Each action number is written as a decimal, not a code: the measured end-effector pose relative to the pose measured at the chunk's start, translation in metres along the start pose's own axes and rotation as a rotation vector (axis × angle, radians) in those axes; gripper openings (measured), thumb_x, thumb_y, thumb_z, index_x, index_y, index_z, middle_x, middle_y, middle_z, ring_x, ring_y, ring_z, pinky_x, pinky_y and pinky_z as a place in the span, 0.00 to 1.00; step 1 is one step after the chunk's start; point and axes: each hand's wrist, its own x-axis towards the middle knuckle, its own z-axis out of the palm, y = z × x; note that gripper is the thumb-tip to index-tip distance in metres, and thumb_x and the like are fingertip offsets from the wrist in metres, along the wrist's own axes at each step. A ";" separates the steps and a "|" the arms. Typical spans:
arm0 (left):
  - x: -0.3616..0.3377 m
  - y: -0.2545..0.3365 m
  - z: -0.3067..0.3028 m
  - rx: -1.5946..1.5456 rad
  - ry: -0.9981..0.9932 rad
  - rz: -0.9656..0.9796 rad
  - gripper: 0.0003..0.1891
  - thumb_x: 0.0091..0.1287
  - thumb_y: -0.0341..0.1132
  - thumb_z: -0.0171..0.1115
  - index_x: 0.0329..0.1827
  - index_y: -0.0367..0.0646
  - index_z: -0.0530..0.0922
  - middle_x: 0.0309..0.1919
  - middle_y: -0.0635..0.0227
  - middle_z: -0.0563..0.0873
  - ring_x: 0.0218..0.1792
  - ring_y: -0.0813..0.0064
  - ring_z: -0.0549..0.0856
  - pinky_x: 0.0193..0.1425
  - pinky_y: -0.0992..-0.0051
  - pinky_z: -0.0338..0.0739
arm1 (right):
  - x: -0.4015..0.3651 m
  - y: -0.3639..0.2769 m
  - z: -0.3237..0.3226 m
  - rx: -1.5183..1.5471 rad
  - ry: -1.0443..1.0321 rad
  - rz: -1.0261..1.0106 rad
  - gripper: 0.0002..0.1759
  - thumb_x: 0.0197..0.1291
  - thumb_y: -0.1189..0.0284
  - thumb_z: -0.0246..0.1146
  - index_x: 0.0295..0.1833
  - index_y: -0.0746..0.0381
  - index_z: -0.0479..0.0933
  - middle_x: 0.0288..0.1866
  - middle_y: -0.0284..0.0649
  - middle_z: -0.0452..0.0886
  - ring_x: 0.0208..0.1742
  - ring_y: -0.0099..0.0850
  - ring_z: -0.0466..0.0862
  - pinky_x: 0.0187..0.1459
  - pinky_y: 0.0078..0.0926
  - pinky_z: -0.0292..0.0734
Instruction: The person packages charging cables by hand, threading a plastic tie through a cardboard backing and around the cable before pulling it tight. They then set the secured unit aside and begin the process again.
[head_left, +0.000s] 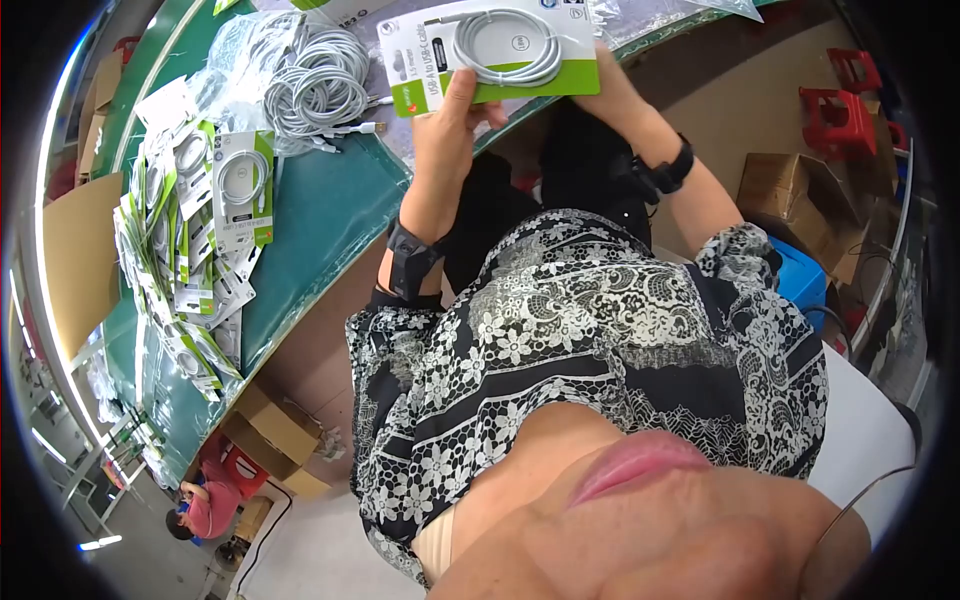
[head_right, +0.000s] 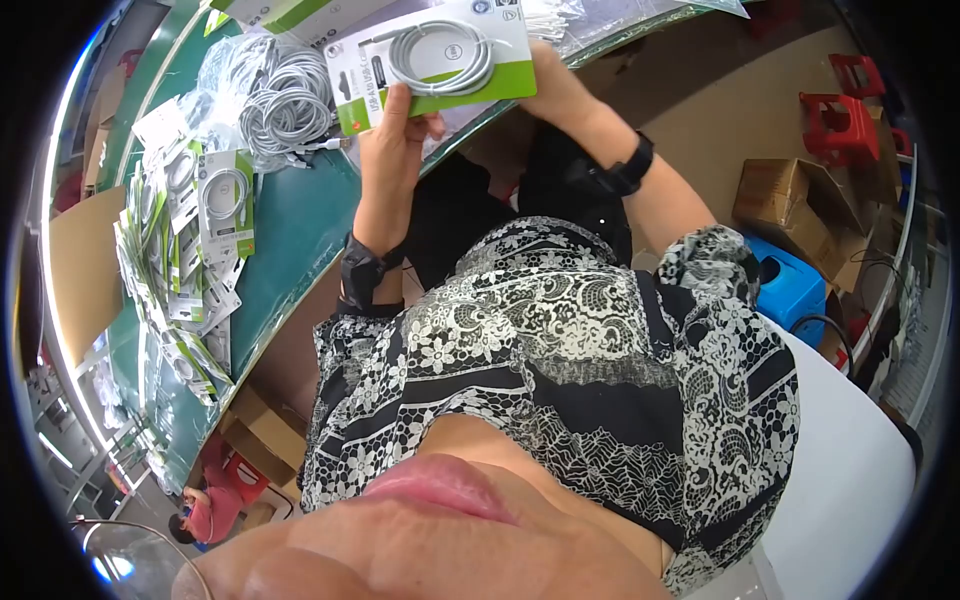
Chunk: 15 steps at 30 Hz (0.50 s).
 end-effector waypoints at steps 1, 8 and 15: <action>0.001 0.004 -0.007 0.114 0.026 0.024 0.12 0.68 0.38 0.59 0.43 0.35 0.76 0.28 0.64 0.83 0.22 0.76 0.81 0.24 0.79 0.75 | 0.006 -0.010 -0.014 0.066 -0.070 0.217 0.18 0.57 0.80 0.56 0.55 0.67 0.69 0.45 0.51 0.81 0.45 0.43 0.82 0.48 0.33 0.76; 0.017 0.010 -0.021 0.489 -0.063 -0.004 0.12 0.65 0.37 0.63 0.41 0.35 0.77 0.28 0.63 0.83 0.22 0.75 0.82 0.26 0.79 0.76 | 0.041 -0.068 -0.019 -0.394 -0.036 -0.128 0.16 0.59 0.65 0.63 0.44 0.66 0.74 0.36 0.44 0.79 0.37 0.37 0.80 0.40 0.30 0.75; 0.006 -0.030 -0.010 -0.031 -0.003 -0.046 0.08 0.66 0.30 0.60 0.44 0.37 0.74 0.35 0.67 0.83 0.32 0.79 0.83 0.36 0.81 0.78 | 0.049 -0.052 0.000 -0.264 -0.106 0.264 0.18 0.58 0.63 0.64 0.42 0.68 0.72 0.34 0.49 0.79 0.36 0.36 0.81 0.38 0.31 0.74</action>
